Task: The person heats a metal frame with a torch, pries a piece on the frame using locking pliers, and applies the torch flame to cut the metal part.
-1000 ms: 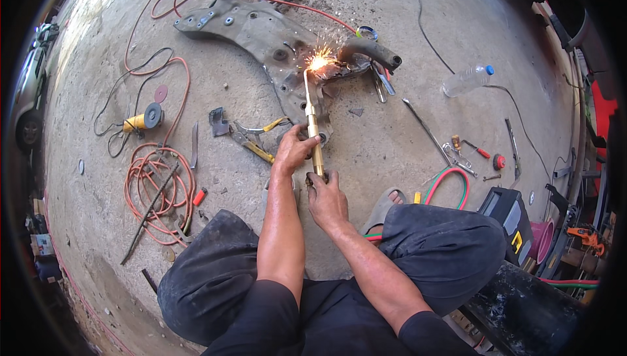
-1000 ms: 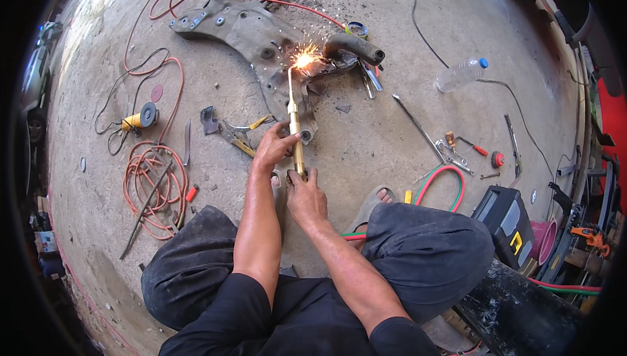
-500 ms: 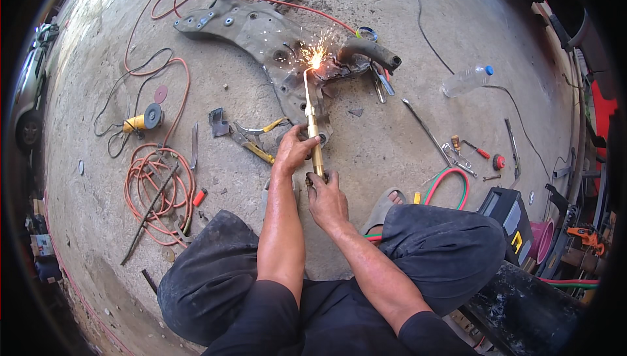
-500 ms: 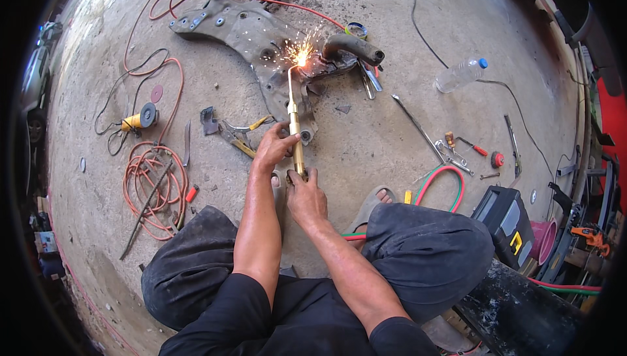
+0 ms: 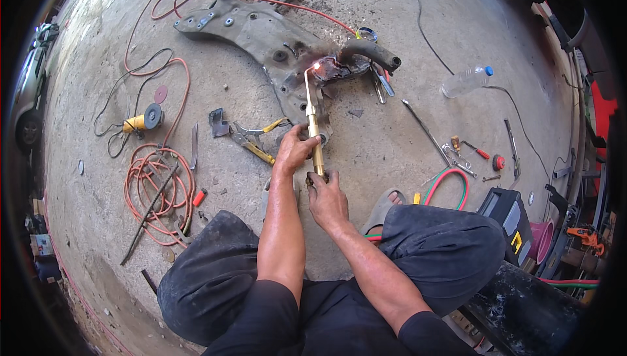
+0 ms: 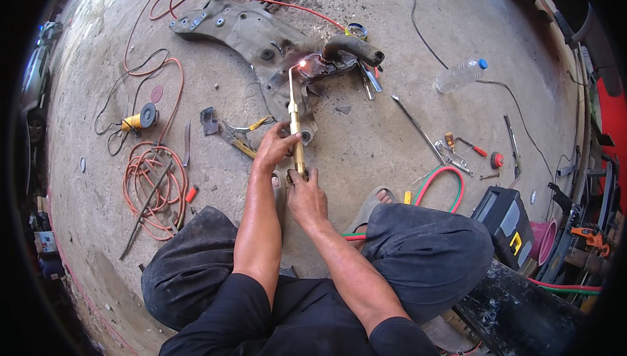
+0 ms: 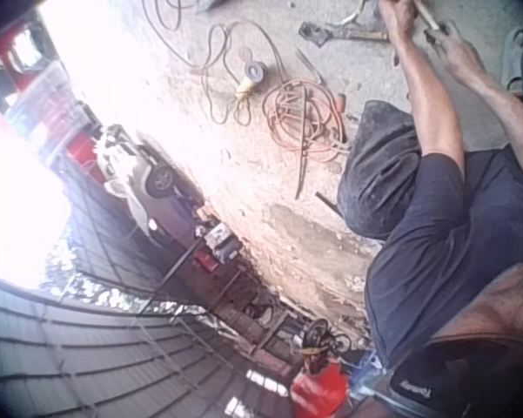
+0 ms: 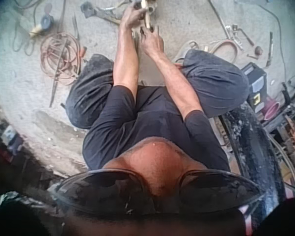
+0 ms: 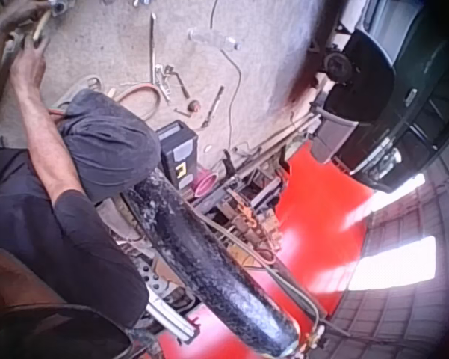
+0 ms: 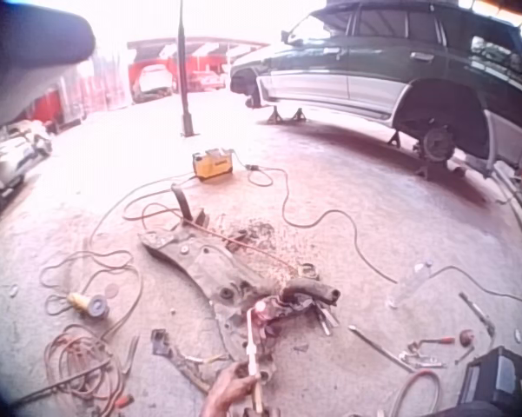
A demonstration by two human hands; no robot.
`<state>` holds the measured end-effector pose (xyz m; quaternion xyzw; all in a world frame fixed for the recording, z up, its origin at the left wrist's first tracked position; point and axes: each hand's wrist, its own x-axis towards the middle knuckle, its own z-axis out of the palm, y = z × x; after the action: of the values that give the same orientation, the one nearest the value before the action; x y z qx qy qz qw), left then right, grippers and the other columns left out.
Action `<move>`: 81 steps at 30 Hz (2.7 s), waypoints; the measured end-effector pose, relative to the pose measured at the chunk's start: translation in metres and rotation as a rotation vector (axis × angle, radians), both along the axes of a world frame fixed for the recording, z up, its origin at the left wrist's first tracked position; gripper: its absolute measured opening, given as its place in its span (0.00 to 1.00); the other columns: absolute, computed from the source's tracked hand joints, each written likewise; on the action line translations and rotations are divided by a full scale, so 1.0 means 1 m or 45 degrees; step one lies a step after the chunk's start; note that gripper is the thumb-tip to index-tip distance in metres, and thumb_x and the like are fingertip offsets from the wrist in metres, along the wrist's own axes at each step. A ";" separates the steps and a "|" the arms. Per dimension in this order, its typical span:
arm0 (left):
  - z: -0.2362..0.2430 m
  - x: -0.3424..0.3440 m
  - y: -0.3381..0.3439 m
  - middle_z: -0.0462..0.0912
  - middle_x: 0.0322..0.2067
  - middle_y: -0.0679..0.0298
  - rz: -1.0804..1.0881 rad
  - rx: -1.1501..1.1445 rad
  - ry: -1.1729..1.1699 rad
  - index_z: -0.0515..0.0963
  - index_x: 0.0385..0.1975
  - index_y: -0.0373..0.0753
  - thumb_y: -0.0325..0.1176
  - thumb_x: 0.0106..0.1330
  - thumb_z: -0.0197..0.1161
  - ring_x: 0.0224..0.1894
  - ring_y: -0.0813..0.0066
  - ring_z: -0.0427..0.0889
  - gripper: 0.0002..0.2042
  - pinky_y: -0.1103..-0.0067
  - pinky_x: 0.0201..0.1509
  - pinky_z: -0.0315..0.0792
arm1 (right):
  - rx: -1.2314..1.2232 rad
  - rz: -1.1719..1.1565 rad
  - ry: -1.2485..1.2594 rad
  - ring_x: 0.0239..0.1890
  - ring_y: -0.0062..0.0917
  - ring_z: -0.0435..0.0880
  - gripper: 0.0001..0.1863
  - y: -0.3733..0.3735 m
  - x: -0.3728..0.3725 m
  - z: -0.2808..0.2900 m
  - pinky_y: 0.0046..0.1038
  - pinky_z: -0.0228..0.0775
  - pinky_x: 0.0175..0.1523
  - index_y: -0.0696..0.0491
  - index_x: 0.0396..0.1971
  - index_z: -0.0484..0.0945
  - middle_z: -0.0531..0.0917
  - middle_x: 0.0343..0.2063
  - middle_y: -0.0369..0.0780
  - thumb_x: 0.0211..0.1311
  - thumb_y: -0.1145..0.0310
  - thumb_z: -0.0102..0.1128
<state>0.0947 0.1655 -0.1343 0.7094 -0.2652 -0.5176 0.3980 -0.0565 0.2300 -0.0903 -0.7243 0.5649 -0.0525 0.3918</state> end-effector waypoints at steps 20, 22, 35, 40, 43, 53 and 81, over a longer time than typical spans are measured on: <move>-0.006 -0.003 -0.009 0.84 0.34 0.55 -0.031 -0.059 -0.041 0.73 0.61 0.30 0.36 0.60 0.71 0.31 0.69 0.83 0.30 0.73 0.37 0.78 | -0.054 -0.033 -0.028 0.42 0.51 0.83 0.16 -0.007 0.000 -0.003 0.48 0.77 0.48 0.46 0.53 0.79 0.71 0.55 0.50 0.66 0.66 0.59; -0.008 -0.003 -0.010 0.85 0.34 0.55 -0.028 -0.054 -0.053 0.73 0.61 0.30 0.36 0.60 0.71 0.31 0.69 0.83 0.29 0.73 0.37 0.78 | -0.043 -0.036 -0.033 0.42 0.52 0.83 0.16 -0.008 0.000 -0.003 0.48 0.77 0.48 0.46 0.53 0.79 0.71 0.55 0.50 0.66 0.66 0.59; -0.012 -0.003 -0.009 0.85 0.35 0.56 -0.014 -0.070 -0.021 0.71 0.62 0.29 0.34 0.62 0.69 0.31 0.72 0.82 0.29 0.74 0.35 0.76 | -0.042 -0.028 -0.027 0.41 0.51 0.84 0.15 -0.009 0.000 -0.003 0.47 0.78 0.48 0.46 0.52 0.80 0.71 0.55 0.49 0.66 0.65 0.59; -0.012 -0.004 -0.011 0.85 0.34 0.56 -0.031 -0.060 -0.023 0.71 0.63 0.30 0.34 0.63 0.69 0.32 0.72 0.82 0.29 0.74 0.36 0.76 | -0.057 -0.036 -0.037 0.41 0.51 0.84 0.15 -0.010 -0.001 -0.004 0.47 0.78 0.48 0.47 0.52 0.80 0.72 0.55 0.49 0.66 0.66 0.59; -0.014 -0.004 -0.010 0.85 0.34 0.56 -0.029 -0.061 -0.017 0.71 0.63 0.30 0.34 0.63 0.69 0.32 0.72 0.81 0.29 0.74 0.36 0.76 | -0.052 -0.034 -0.031 0.41 0.51 0.84 0.15 -0.010 -0.001 -0.003 0.47 0.78 0.48 0.47 0.52 0.80 0.71 0.55 0.49 0.66 0.66 0.59; -0.018 -0.003 -0.009 0.85 0.35 0.57 -0.023 -0.073 -0.018 0.70 0.63 0.29 0.34 0.63 0.69 0.31 0.73 0.81 0.29 0.75 0.36 0.76 | -0.031 -0.027 -0.021 0.40 0.51 0.84 0.16 -0.009 0.000 -0.002 0.48 0.78 0.48 0.46 0.53 0.79 0.71 0.55 0.49 0.66 0.66 0.59; -0.020 -0.003 -0.008 0.84 0.33 0.58 -0.006 -0.082 0.003 0.70 0.64 0.29 0.33 0.63 0.69 0.30 0.74 0.80 0.30 0.75 0.34 0.75 | -0.037 -0.012 -0.015 0.39 0.50 0.84 0.17 -0.008 0.001 -0.003 0.48 0.78 0.46 0.47 0.54 0.78 0.71 0.53 0.50 0.67 0.65 0.58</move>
<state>0.0920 0.1576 -0.1546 0.6952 -0.2829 -0.5105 0.4197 -0.0558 0.2222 -0.0933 -0.7270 0.5653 -0.0668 0.3841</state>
